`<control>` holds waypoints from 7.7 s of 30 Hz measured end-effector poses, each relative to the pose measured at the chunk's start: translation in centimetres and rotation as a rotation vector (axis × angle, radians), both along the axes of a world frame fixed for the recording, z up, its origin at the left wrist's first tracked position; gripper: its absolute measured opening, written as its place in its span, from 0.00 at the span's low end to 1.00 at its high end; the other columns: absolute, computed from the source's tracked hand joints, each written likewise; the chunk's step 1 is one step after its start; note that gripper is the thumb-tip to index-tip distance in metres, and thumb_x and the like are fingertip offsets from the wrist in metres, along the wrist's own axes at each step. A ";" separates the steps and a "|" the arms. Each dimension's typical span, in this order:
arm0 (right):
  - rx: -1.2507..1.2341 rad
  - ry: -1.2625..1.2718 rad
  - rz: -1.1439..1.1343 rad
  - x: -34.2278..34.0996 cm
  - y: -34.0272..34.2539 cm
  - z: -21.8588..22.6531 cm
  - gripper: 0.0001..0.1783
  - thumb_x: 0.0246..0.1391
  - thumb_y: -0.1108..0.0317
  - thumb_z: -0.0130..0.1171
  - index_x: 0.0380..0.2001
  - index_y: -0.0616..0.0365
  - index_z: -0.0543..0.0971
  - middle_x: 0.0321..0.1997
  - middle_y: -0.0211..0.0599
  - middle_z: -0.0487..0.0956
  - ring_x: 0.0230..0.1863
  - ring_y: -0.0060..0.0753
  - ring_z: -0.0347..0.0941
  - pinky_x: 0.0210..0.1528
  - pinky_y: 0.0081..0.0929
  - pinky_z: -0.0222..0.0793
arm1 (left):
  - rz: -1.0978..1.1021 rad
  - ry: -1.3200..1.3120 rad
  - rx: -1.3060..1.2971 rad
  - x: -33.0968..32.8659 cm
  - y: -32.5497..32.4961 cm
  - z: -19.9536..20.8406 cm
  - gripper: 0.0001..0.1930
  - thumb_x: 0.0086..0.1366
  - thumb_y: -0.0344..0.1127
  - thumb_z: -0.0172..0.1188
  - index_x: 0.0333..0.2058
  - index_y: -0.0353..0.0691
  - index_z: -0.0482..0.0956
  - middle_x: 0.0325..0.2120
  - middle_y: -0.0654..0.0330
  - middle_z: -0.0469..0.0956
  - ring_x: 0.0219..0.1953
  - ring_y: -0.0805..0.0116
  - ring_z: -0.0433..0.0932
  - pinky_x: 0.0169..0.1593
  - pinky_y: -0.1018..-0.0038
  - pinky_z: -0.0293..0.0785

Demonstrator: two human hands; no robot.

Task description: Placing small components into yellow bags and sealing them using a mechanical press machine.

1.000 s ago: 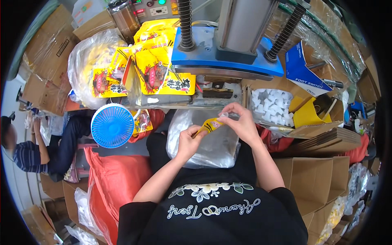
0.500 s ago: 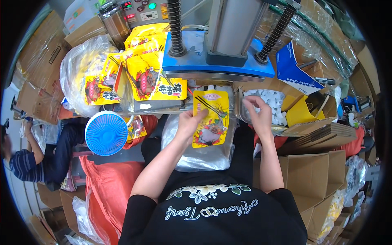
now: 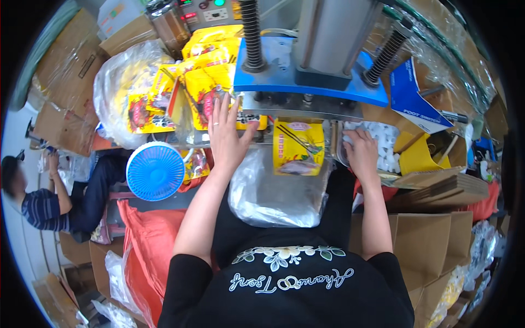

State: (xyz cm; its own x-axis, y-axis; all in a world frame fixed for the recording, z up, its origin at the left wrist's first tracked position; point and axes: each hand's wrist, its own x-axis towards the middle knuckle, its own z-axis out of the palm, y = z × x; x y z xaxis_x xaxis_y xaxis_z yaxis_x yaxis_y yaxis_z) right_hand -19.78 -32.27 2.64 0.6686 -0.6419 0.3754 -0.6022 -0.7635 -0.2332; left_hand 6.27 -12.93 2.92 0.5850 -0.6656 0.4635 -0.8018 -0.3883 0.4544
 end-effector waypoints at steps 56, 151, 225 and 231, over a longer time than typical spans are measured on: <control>0.352 -0.458 0.052 -2.7 -2.8 -4.6 0.11 0.53 0.71 0.61 0.40 0.61 0.75 0.39 0.33 0.73 0.42 0.29 0.70 0.38 0.26 0.67 | 0.003 -0.098 -0.040 1.3 6.7 -6.1 0.20 0.52 0.34 0.64 0.46 0.51 0.79 0.54 0.66 0.73 0.62 0.64 0.65 0.69 0.50 0.43; 0.229 -0.253 0.138 -0.1 -1.5 -3.2 0.10 0.55 0.75 0.54 0.40 0.65 0.74 0.38 0.48 0.72 0.32 0.47 0.72 0.34 0.34 0.67 | -0.124 -0.100 0.024 -0.5 5.9 -5.0 0.39 0.53 0.43 0.66 0.63 0.51 0.60 0.66 0.58 0.56 0.70 0.59 0.48 0.69 0.51 0.42; 0.682 -0.247 0.401 2.7 8.0 5.1 0.12 0.44 0.70 0.68 0.32 0.63 0.80 0.35 0.38 0.80 0.40 0.32 0.75 0.46 0.28 0.68 | -0.381 0.863 -0.161 -8.6 5.4 -6.0 0.06 0.58 0.29 0.64 0.32 0.32 0.82 0.24 0.64 0.80 0.28 0.83 0.73 0.33 0.81 0.69; 0.927 -0.398 0.316 2.7 6.6 2.8 0.24 0.47 0.69 0.66 0.50 0.60 0.76 0.40 0.34 0.80 0.43 0.27 0.75 0.51 0.26 0.68 | -0.388 1.169 -0.041 -8.8 3.2 -4.4 0.11 0.62 0.35 0.63 0.34 0.30 0.82 0.29 0.61 0.82 0.28 0.80 0.76 0.35 0.80 0.73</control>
